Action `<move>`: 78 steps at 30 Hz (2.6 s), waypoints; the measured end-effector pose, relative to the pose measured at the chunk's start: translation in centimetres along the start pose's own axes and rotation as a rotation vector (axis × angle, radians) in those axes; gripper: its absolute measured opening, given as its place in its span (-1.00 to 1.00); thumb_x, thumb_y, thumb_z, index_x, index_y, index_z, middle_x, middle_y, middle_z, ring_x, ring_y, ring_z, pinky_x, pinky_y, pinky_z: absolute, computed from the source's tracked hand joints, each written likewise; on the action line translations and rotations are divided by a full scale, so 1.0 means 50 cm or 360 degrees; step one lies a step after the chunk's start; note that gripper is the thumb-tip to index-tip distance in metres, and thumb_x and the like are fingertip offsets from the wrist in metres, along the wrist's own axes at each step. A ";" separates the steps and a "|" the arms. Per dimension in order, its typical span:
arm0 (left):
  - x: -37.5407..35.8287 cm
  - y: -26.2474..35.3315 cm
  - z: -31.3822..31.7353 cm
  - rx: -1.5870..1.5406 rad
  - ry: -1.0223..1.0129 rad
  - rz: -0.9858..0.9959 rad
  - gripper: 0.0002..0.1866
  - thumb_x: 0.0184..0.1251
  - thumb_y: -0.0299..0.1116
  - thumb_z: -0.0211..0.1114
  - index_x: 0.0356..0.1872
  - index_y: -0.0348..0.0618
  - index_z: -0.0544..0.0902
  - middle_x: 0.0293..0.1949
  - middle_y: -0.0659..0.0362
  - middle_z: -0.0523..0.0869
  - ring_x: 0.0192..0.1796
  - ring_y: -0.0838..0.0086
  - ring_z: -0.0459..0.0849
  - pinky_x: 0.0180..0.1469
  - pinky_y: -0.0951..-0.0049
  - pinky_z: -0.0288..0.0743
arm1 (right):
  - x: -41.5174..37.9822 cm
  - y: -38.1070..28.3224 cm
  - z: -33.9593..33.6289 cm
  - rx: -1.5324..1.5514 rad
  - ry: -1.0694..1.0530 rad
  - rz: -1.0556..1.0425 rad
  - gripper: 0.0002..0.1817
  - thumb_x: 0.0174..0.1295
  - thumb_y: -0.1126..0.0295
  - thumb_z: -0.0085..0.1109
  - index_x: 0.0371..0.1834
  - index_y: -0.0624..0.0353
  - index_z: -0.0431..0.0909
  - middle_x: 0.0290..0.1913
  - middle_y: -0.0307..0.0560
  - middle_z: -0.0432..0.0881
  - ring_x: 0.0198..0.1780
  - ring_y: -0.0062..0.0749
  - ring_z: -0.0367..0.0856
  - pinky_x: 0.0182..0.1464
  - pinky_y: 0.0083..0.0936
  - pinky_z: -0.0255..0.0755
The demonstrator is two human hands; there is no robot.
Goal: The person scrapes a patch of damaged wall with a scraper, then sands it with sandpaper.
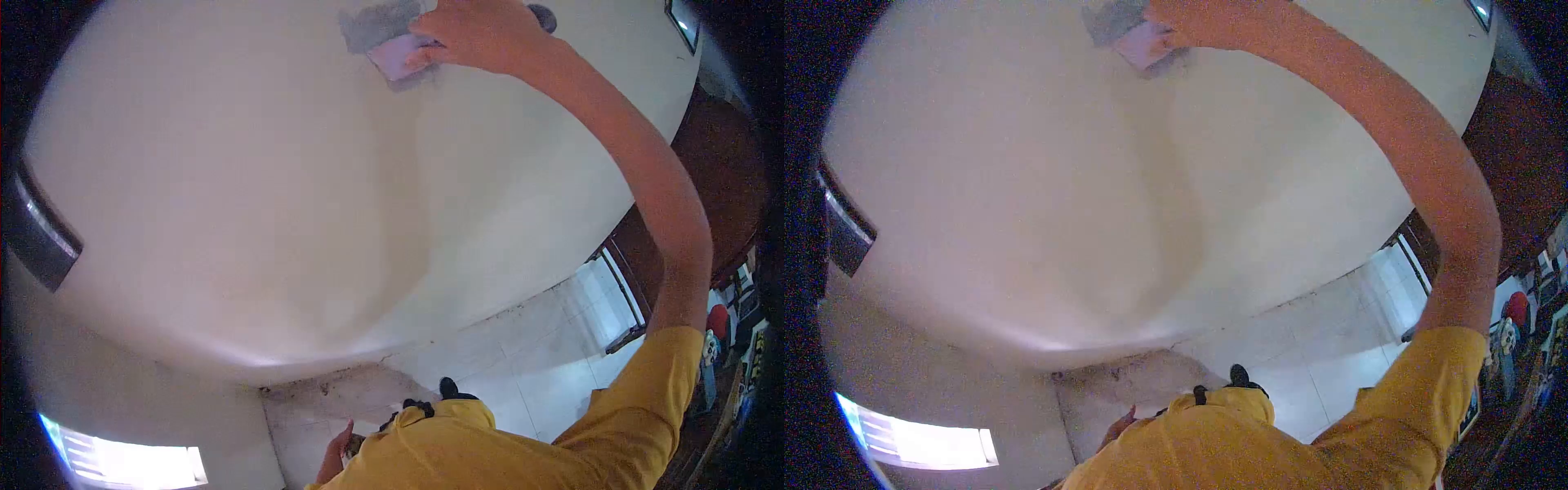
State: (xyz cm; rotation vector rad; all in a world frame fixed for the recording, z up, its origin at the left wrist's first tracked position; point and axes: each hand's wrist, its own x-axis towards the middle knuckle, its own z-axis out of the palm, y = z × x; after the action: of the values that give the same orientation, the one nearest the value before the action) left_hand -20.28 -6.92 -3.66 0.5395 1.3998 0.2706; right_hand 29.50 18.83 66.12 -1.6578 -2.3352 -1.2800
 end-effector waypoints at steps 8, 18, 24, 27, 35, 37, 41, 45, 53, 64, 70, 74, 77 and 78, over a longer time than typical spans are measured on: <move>0.011 0.017 -0.003 0.0005 -0.0015 0.0007 0.14 0.09 0.63 -0.49 -0.09 -0.35 0.63 -0.24 -0.03 0.74 -0.25 0.16 0.72 -0.13 0.19 0.59 | 0.010 -0.001 0.047 0.0189 0.0407 -0.0182 -0.64 0.17 0.00 0.10 -0.29 0.06 0.63 -0.34 0.05 0.68 -0.26 -0.06 0.69 -0.22 -0.18 0.55; 0.018 0.013 -0.009 -0.0009 -0.0006 -0.0004 0.15 0.08 0.63 -0.49 -0.08 -0.36 0.63 -0.23 -0.03 0.74 -0.24 0.16 0.72 -0.13 0.18 0.59 | 0.004 -0.072 0.118 0.0363 0.0178 -0.0138 -0.46 0.17 -0.27 -0.02 -0.35 0.02 0.55 -0.47 0.03 0.63 -0.37 0.01 0.66 -0.33 -0.08 0.52; 0.040 0.007 -0.011 -0.0019 -0.0024 0.0006 0.15 0.07 0.64 -0.49 -0.07 -0.36 0.63 -0.23 -0.03 0.74 -0.24 0.15 0.72 -0.13 0.17 0.59 | -0.247 -0.363 0.456 0.1437 -0.0581 0.0140 -0.45 0.18 -0.26 0.03 -0.24 0.02 0.61 -0.27 0.05 0.67 -0.19 -0.01 0.63 -0.13 -0.05 0.46; 0.054 0.001 -0.004 -0.0057 -0.0027 -0.0001 0.15 0.07 0.64 -0.49 -0.07 -0.36 0.63 -0.23 -0.03 0.74 -0.23 0.15 0.72 -0.13 0.16 0.59 | -0.525 -0.576 0.700 0.1856 -0.1101 0.0702 -0.38 0.18 -0.28 0.04 -0.18 0.13 0.61 -0.22 0.08 0.67 -0.13 -0.02 0.63 -0.07 -0.11 0.46; 0.061 -0.014 -0.004 -0.0082 0.0013 -0.0089 0.16 0.06 0.64 -0.49 -0.06 -0.36 0.62 -0.22 -0.04 0.74 -0.23 0.15 0.72 -0.12 0.15 0.59 | -1.388 -0.983 0.677 0.2085 -0.2105 0.1478 -0.41 0.34 -0.14 -0.20 0.23 0.02 0.40 0.08 0.06 0.53 -0.05 -0.35 0.59 0.08 -0.32 0.43; 0.068 -0.017 0.000 -0.0067 0.0015 -0.0103 0.16 0.06 0.64 -0.49 -0.06 -0.36 0.62 -0.22 -0.04 0.74 -0.23 0.15 0.72 -0.12 0.15 0.59 | -1.397 -0.984 0.625 0.2227 -0.2168 0.1865 -0.43 0.31 -0.13 -0.16 0.17 0.04 0.43 0.01 0.05 0.54 -0.09 -0.34 0.59 0.02 -0.32 0.44; 0.086 -0.001 -0.005 -0.0004 0.0013 -0.0086 0.16 0.06 0.65 -0.49 -0.06 -0.37 0.62 -0.22 -0.04 0.74 -0.22 0.14 0.72 -0.12 0.15 0.59 | -1.332 -0.982 0.608 0.2436 -0.1955 0.2119 -0.47 0.25 -0.12 -0.07 0.04 0.07 0.48 -0.13 0.03 0.56 -0.18 -0.32 0.58 -0.08 -0.30 0.46; 0.128 0.020 -0.009 0.0091 -0.0030 -0.0015 0.17 0.05 0.65 -0.49 -0.06 -0.37 0.62 -0.21 -0.04 0.74 -0.22 0.14 0.72 -0.12 0.14 0.59 | -1.247 -0.970 0.662 0.2602 -0.1636 0.2155 -0.50 0.19 -0.11 0.02 -0.09 0.09 0.53 -0.27 0.01 0.58 -0.27 -0.30 0.58 -0.19 -0.29 0.48; 0.127 0.094 0.067 0.0156 -0.0142 -0.0045 0.17 0.05 0.66 -0.49 -0.05 -0.38 0.60 -0.23 -0.07 0.73 -0.24 0.09 0.72 -0.14 0.12 0.59 | -1.041 -0.972 0.903 0.1866 -0.1786 0.0743 -0.49 0.19 -0.08 0.04 -0.21 0.22 0.56 -0.23 0.21 0.64 -0.24 0.04 0.65 -0.21 -0.12 0.53; 0.112 -0.075 0.122 -0.0318 -0.0313 -0.0131 0.15 0.05 0.65 -0.40 -0.01 -0.43 0.54 -0.18 -0.14 0.70 -0.22 0.05 0.71 -0.16 0.08 0.60 | -0.885 -0.872 0.840 0.2642 -0.0608 0.1040 -0.69 0.18 0.29 0.17 -0.09 0.22 0.45 -0.36 -0.01 0.62 -0.35 -0.21 0.64 -0.31 -0.26 0.52; 0.031 -0.120 0.200 -0.0320 -0.0105 -0.0135 0.14 0.11 0.61 -0.42 0.05 -0.47 0.47 -0.12 -0.15 0.68 -0.13 0.03 0.69 -0.08 0.08 0.58 | -1.122 -0.882 0.902 0.3552 -0.1802 0.2033 -0.80 0.17 0.33 0.21 -0.20 0.10 0.45 -0.49 -0.15 0.56 -0.59 -0.45 0.53 -0.52 -0.46 0.49; 0.013 -0.159 0.232 -0.0467 -0.0071 -0.0104 0.06 0.23 0.52 -0.47 0.07 -0.45 0.47 -0.18 -0.12 0.70 -0.17 0.06 0.69 -0.10 0.10 0.58 | -1.041 -0.756 0.810 0.3880 -0.1251 0.2324 -0.86 0.22 0.29 0.17 -0.28 0.09 0.51 -0.56 -0.23 0.51 -0.59 -0.49 0.53 -0.57 -0.44 0.47; 0.014 -0.205 0.233 -0.0517 -0.0212 -0.0221 0.04 0.25 0.50 -0.46 0.01 -0.43 0.53 -0.24 -0.08 0.71 -0.27 0.12 0.70 -0.14 0.13 0.60 | -0.971 -0.674 0.748 0.3275 -0.1447 0.1293 -0.82 0.24 0.24 0.18 -0.29 0.10 0.51 -0.53 -0.22 0.52 -0.53 -0.53 0.52 -0.54 -0.50 0.40; 0.005 -0.193 0.239 -0.0477 -0.0100 -0.0241 0.04 0.25 0.50 -0.46 0.00 -0.42 0.55 -0.25 -0.07 0.72 -0.28 0.12 0.71 -0.15 0.14 0.61 | -0.928 -0.661 0.713 0.2997 -0.0851 0.1180 -0.82 0.24 0.24 0.18 -0.32 0.11 0.51 -0.58 -0.25 0.49 -0.56 -0.56 0.46 -0.56 -0.54 0.34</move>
State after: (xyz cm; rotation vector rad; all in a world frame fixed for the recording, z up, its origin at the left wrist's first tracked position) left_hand -9.82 -17.37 -7.89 0.1925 1.3028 0.3313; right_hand 39.17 0.58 2.17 -1.4892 -1.3546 1.2632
